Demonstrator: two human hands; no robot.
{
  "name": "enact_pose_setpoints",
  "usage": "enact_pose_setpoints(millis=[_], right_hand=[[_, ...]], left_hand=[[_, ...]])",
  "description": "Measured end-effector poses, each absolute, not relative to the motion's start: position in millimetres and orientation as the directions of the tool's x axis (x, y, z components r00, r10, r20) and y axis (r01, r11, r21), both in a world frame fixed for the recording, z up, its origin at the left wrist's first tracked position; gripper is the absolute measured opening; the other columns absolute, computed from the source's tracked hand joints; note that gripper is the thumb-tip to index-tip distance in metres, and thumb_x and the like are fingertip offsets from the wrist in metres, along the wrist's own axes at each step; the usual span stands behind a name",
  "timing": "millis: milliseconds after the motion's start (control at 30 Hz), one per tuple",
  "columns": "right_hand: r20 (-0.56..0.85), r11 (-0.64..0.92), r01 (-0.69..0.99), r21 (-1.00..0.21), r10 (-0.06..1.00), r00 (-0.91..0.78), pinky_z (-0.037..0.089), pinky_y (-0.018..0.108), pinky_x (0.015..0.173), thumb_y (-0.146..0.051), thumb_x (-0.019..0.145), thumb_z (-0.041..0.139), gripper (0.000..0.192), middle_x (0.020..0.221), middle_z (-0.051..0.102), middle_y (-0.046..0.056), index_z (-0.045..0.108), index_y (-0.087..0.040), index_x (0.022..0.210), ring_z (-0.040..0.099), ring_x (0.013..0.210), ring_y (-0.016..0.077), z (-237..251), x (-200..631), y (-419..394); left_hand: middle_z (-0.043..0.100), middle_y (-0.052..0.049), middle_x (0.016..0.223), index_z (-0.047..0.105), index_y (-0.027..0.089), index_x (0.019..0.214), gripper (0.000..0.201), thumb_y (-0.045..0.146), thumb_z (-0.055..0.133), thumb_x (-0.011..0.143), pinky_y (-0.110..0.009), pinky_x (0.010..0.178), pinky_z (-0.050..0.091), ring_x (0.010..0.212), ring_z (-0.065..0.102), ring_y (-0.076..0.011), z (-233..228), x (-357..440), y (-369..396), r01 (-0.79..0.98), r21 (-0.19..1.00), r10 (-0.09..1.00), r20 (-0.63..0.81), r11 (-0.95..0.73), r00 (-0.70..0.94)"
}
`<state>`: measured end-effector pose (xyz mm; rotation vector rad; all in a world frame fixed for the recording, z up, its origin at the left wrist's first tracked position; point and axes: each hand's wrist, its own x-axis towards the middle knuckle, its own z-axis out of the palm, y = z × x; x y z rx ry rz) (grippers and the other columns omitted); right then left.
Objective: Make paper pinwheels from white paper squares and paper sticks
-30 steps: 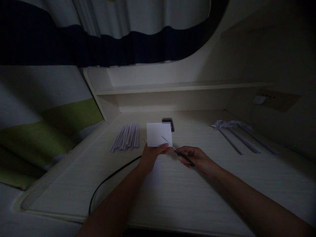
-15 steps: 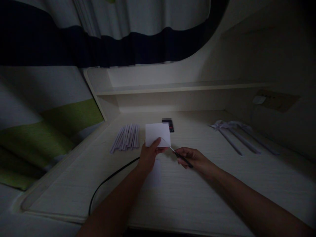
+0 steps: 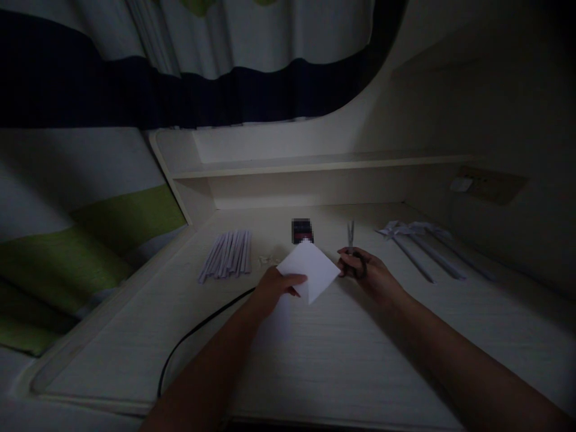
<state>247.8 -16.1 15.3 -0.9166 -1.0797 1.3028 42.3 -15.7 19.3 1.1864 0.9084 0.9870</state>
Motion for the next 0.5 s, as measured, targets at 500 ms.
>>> enact_pose_setpoints(millis=[500], right_hand=[[0.085, 0.105, -0.352, -0.93, 0.994, 0.072, 0.043, 0.024, 0.059, -0.018, 0.046, 0.074, 0.035, 0.07, 0.061, -0.002, 0.055, -0.019, 0.075, 0.056, 0.062, 0.0123, 12, 234, -27]], left_hand=[[0.062, -0.01, 0.088, 0.059, 0.014, 0.088, 0.045, 0.053, 0.049, 0.069, -0.03, 0.069, 0.044, 0.079, 0.057, -0.0181, 9, 48, -7, -0.295, 0.948, 0.935, -0.005, 0.118, 0.356]])
